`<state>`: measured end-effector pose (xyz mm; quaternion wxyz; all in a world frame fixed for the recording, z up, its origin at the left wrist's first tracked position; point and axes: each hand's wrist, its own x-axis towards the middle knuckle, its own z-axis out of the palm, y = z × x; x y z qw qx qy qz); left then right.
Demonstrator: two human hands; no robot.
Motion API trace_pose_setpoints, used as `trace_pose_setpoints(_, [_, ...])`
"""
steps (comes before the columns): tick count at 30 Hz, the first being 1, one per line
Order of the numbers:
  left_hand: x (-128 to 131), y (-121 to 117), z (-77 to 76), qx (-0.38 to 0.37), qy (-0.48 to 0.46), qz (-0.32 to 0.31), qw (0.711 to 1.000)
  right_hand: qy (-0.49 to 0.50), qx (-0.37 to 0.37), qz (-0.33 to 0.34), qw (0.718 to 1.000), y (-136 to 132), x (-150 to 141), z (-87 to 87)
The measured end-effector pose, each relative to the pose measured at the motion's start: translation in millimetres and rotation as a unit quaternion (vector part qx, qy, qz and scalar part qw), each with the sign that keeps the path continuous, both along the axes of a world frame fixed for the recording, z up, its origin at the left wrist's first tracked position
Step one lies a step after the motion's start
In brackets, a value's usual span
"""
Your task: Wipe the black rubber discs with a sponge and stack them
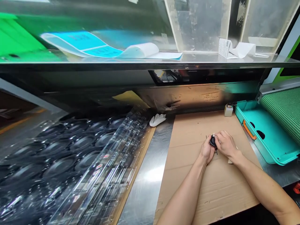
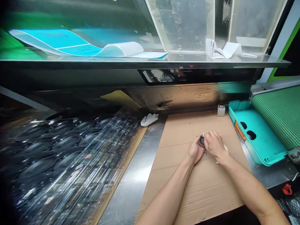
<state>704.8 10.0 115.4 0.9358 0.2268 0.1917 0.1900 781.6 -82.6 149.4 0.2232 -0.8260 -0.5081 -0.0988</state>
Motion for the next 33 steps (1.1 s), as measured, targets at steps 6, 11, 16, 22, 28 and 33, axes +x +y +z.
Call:
trace_pose_setpoints(6, [-1.1, -0.5, -2.7, 0.016, 0.006, -0.019, 1.000, 0.013, 0.016, -0.010, 1.000, 0.4, 3.8, -0.5])
trace_pose_setpoints(11, [-1.9, -1.0, -4.1, 0.018, 0.014, -0.017, 1.000, 0.036, 0.035, -0.009, 0.999, -0.5, 1.1, -1.9])
trace_pose_setpoints(16, [-2.9, -0.5, -5.2, 0.004, 0.010, 0.008, 1.000, 0.043, 0.048, 0.008, 0.998, 2.5, -4.8, -5.5])
trace_pose_setpoints(22, [-3.4, -0.3, -5.8, 0.026, 0.016, -0.014, 0.999, 0.044, 0.027, -0.041, 0.998, -5.3, -1.6, -5.6])
trace_pose_setpoints(28, [-3.4, 0.3, -3.2, 0.003, 0.018, 0.003, 1.000, 0.048, 0.019, -0.043, 0.998, -11.8, -8.6, 0.8])
trace_pose_setpoints(33, [-1.8, -0.9, -2.4, 0.011, 0.002, 0.031, 0.999, 0.015, -0.006, -0.021, 1.000, -2.2, -13.1, 4.1])
